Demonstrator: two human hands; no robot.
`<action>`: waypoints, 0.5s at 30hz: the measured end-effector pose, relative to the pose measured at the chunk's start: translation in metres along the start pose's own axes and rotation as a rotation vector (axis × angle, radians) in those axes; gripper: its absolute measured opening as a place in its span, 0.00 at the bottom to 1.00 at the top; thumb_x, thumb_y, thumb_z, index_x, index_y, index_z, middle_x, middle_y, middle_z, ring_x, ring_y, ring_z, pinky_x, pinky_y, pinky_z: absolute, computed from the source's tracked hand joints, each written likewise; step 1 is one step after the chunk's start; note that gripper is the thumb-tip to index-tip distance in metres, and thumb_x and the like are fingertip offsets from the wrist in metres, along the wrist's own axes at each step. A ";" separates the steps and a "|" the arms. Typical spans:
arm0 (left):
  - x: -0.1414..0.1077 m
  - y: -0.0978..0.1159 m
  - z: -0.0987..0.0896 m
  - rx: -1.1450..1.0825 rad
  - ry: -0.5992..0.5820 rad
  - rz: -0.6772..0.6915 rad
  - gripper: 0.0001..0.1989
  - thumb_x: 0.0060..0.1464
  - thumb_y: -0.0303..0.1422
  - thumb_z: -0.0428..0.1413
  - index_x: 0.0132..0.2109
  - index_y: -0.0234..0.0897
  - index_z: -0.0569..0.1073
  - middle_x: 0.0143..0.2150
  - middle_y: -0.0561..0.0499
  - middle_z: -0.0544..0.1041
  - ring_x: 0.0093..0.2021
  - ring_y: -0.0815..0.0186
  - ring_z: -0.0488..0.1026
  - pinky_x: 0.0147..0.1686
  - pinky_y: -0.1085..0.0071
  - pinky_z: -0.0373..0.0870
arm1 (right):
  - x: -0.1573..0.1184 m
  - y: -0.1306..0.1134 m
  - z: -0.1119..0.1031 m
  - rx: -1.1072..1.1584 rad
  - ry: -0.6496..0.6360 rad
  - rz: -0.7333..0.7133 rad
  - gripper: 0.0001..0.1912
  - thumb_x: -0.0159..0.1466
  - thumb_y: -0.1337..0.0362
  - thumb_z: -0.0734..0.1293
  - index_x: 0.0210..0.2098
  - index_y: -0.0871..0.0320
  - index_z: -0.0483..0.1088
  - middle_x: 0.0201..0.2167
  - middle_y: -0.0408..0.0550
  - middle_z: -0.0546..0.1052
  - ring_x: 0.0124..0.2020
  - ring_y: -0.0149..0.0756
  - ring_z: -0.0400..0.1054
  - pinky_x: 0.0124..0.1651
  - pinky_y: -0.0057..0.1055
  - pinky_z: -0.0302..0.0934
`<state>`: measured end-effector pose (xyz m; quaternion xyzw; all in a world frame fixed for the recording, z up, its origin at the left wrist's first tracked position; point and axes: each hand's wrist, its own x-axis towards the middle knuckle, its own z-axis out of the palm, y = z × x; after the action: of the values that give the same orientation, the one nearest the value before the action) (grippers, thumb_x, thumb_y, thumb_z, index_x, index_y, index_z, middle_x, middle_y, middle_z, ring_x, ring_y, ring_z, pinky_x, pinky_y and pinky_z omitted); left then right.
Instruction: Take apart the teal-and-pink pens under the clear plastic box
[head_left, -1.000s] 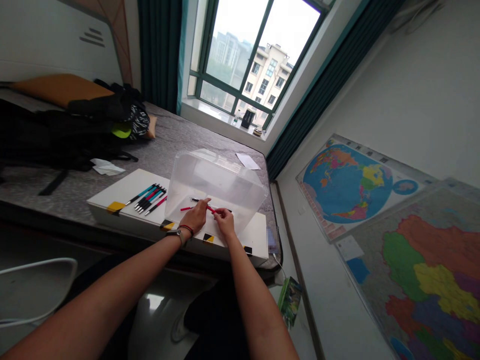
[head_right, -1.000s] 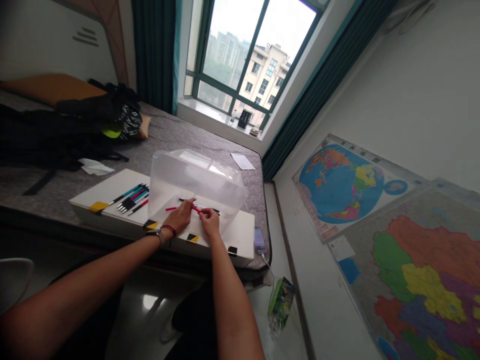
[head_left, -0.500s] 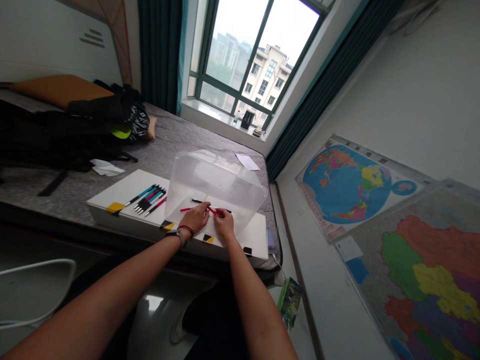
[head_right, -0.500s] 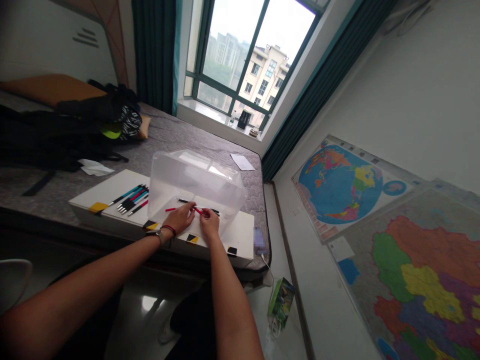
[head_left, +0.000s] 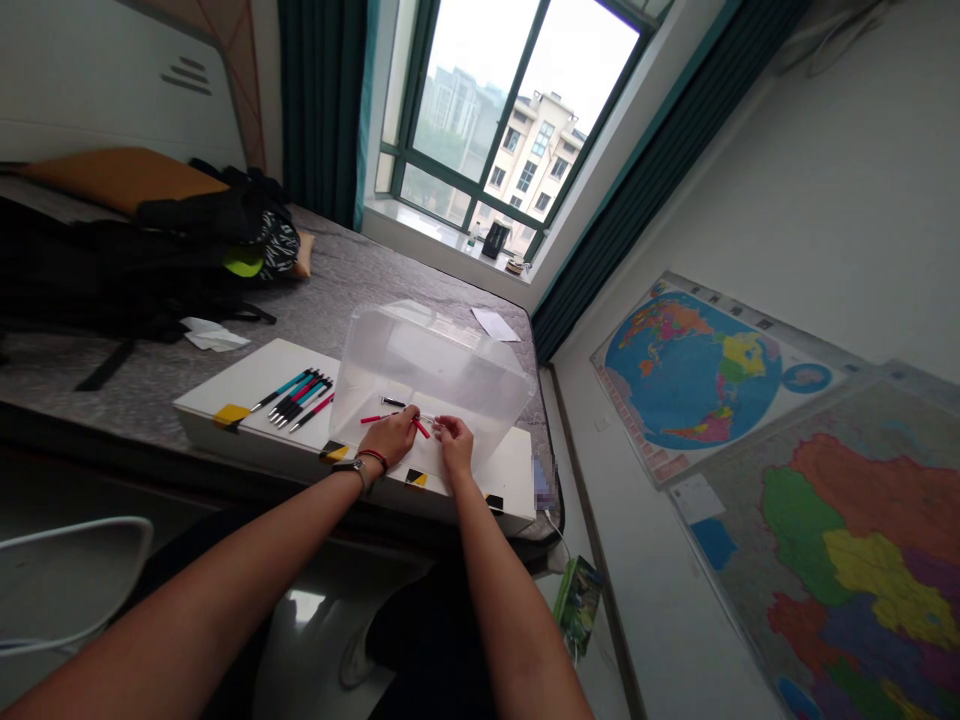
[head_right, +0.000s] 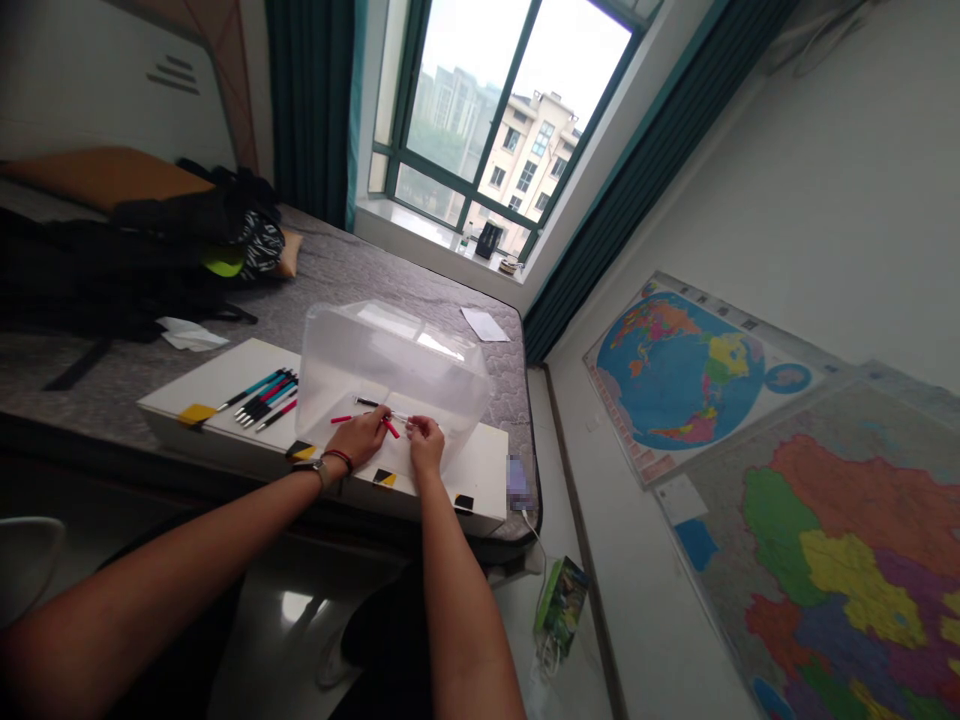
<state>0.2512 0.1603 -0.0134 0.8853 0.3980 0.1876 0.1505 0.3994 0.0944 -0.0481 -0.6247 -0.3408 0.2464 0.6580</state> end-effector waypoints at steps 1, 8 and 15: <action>0.000 0.001 -0.001 0.002 -0.002 0.000 0.15 0.65 0.33 0.43 0.55 0.39 0.67 0.41 0.44 0.80 0.41 0.58 0.78 0.35 0.69 0.68 | 0.000 0.000 0.000 -0.014 -0.001 -0.005 0.12 0.55 0.64 0.64 0.38 0.58 0.73 0.41 0.53 0.81 0.40 0.40 0.76 0.42 0.35 0.71; -0.001 0.000 0.000 0.008 0.026 0.027 0.17 0.64 0.33 0.44 0.57 0.40 0.68 0.41 0.44 0.80 0.42 0.57 0.79 0.36 0.68 0.69 | -0.003 -0.009 -0.002 -0.126 -0.060 -0.108 0.18 0.57 0.67 0.60 0.41 0.56 0.79 0.44 0.49 0.82 0.49 0.40 0.74 0.58 0.39 0.63; 0.001 -0.005 0.006 0.010 0.010 0.032 0.22 0.67 0.38 0.42 0.62 0.42 0.68 0.43 0.42 0.81 0.42 0.56 0.79 0.40 0.66 0.71 | -0.004 -0.010 -0.002 -0.166 -0.011 -0.117 0.14 0.58 0.64 0.62 0.37 0.56 0.79 0.39 0.49 0.82 0.44 0.42 0.75 0.54 0.39 0.65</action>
<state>0.2514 0.1631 -0.0209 0.8914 0.3854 0.1924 0.1409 0.3973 0.0889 -0.0388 -0.6548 -0.3995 0.1816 0.6153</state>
